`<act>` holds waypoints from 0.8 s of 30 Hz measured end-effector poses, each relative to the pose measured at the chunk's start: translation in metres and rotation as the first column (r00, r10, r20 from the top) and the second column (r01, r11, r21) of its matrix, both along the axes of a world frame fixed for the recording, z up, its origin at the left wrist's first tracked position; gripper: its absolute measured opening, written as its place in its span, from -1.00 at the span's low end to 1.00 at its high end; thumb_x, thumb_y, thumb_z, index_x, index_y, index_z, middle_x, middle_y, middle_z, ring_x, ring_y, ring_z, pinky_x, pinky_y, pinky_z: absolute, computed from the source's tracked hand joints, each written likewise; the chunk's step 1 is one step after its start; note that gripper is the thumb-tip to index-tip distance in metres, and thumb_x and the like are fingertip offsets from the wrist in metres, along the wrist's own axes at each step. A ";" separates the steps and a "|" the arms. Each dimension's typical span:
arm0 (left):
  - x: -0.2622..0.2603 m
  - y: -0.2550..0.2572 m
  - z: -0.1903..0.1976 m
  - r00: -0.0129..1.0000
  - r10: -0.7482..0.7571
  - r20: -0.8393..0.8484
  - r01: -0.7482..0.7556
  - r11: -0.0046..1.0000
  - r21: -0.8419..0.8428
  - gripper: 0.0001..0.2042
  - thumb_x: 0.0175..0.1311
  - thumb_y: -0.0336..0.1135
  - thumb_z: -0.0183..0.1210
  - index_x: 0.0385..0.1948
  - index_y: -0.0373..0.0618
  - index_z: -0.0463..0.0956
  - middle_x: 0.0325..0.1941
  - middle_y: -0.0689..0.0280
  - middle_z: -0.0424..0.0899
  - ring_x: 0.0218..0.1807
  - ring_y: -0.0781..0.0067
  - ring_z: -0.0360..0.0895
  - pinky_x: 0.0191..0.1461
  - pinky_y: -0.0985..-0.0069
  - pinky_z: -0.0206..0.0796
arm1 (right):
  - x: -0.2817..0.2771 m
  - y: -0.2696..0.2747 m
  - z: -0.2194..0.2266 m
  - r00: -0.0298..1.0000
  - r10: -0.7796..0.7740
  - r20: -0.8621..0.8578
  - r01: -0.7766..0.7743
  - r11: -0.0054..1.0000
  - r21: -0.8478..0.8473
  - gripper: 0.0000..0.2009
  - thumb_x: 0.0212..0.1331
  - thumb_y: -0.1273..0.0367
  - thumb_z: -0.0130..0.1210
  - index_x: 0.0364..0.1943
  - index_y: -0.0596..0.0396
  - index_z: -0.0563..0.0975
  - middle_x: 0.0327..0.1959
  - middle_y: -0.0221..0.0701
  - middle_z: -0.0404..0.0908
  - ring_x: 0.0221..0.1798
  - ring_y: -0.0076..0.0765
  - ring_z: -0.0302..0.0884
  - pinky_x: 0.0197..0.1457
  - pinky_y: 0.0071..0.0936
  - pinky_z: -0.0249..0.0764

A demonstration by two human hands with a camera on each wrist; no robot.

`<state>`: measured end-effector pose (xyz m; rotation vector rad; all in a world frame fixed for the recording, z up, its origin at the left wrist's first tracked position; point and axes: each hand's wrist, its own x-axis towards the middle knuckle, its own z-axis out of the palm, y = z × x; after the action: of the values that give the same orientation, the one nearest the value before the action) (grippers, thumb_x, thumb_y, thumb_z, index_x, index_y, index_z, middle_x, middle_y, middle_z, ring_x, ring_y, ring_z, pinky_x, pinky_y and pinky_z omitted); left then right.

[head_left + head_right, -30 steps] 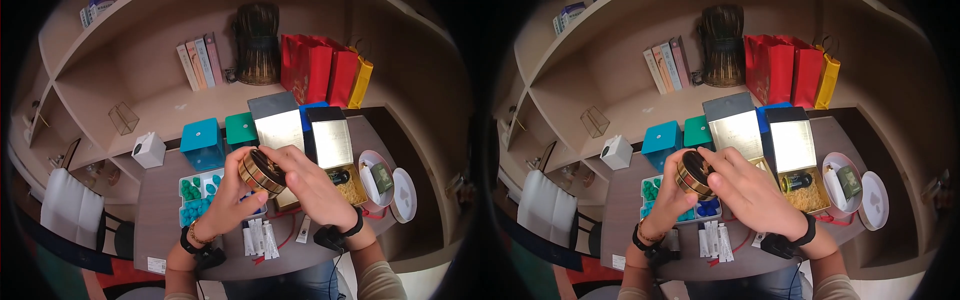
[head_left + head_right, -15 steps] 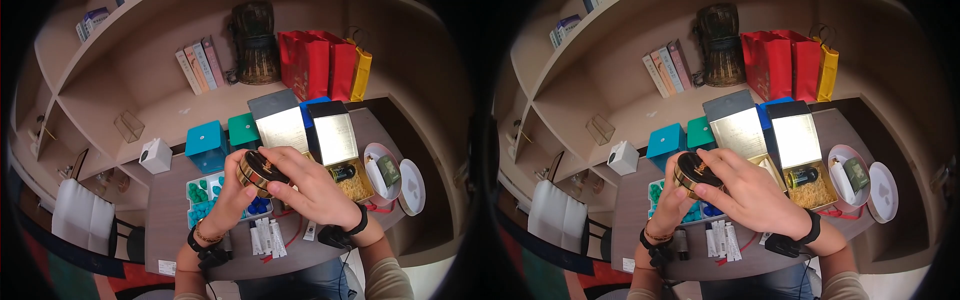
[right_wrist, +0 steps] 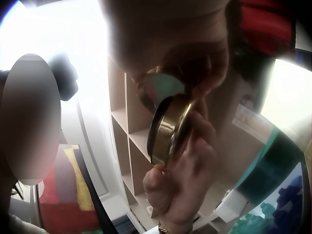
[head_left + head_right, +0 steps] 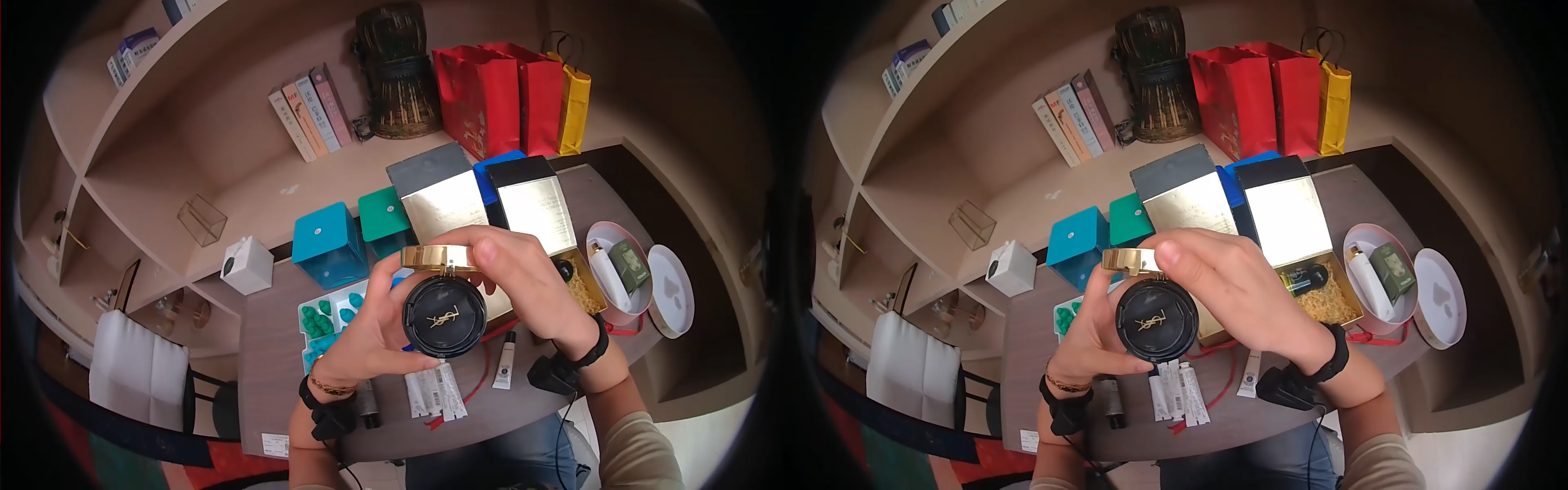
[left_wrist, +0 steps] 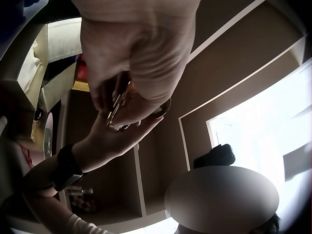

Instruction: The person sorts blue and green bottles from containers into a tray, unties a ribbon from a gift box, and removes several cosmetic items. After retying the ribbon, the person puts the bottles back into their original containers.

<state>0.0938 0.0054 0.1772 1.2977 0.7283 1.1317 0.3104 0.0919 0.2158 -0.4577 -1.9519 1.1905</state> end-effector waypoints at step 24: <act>0.009 -0.005 0.001 0.926 0.314 0.210 -0.317 0.948 -0.023 0.11 -0.19 -0.12 0.70 0.42 -0.20 0.09 0.26 0.14 0.49 0.26 0.27 0.58 0.33 0.36 0.49 | 0.003 -0.007 -0.014 0.975 -0.024 0.220 -0.114 0.799 0.591 -0.27 0.20 0.04 0.33 0.37 0.11 0.36 0.28 -0.12 0.46 0.16 0.07 0.58 0.09 -0.21 0.60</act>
<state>0.1030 0.0001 0.1778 1.0704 0.7900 1.5113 0.3130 0.0847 0.2019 -0.2037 -2.4035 0.4927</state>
